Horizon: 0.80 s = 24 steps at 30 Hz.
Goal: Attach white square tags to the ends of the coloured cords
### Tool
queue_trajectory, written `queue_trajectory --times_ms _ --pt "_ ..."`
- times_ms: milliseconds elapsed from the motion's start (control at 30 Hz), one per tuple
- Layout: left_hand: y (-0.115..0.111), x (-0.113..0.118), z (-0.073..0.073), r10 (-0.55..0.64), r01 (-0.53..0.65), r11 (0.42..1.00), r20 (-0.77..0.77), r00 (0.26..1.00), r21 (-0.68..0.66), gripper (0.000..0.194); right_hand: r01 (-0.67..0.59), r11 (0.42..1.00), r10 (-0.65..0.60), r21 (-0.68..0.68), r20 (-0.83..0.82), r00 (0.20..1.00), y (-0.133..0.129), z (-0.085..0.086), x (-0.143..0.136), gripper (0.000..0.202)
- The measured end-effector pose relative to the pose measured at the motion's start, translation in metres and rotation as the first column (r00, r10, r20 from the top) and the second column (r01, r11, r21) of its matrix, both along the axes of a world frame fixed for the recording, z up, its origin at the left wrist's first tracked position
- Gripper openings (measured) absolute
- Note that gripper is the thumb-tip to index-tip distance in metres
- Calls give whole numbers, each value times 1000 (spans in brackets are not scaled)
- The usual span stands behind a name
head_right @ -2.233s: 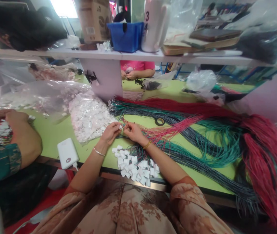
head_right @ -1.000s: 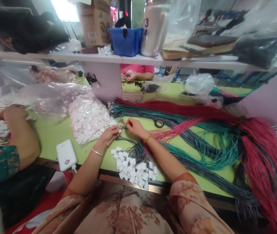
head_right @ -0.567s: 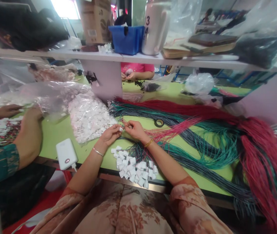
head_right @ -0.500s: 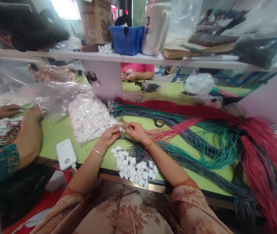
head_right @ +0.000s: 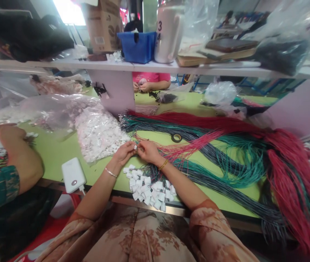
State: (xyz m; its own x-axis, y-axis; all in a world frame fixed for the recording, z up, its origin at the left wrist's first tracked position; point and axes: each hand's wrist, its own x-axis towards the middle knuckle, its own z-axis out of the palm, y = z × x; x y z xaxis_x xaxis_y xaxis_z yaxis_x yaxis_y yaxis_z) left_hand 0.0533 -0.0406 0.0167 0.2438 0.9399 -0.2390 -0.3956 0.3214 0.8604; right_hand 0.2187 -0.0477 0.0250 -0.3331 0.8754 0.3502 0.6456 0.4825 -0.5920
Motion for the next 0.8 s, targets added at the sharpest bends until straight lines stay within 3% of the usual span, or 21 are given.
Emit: queue_trajectory --times_ms 100,400,500,567,667,800 --pt "-2 4 0 29 -29 1000 -93 995 0 21 -25 1000 24 7 66 998 0 -1 1 13" --pt "-5 11 4 63 -67 998 -186 980 -14 20 -54 998 56 -25 87 995 -2 -3 1 18" --pt "-4 8 4 27 -34 999 -191 981 -29 20 -91 993 95 -80 42 995 18 5 12 23" --pt "-3 5 4 10 -14 1000 -188 982 -20 21 -1 996 5 -91 39 999 38 10 21 23" --pt "-1 2 4 -19 16 1000 -202 979 -16 22 161 974 -123 -161 219 968 66 9 29 15" --pt "0 1 3 -7 1 1000 -219 976 -28 22 130 951 -46 -281 288 957 77 -1 27 14"
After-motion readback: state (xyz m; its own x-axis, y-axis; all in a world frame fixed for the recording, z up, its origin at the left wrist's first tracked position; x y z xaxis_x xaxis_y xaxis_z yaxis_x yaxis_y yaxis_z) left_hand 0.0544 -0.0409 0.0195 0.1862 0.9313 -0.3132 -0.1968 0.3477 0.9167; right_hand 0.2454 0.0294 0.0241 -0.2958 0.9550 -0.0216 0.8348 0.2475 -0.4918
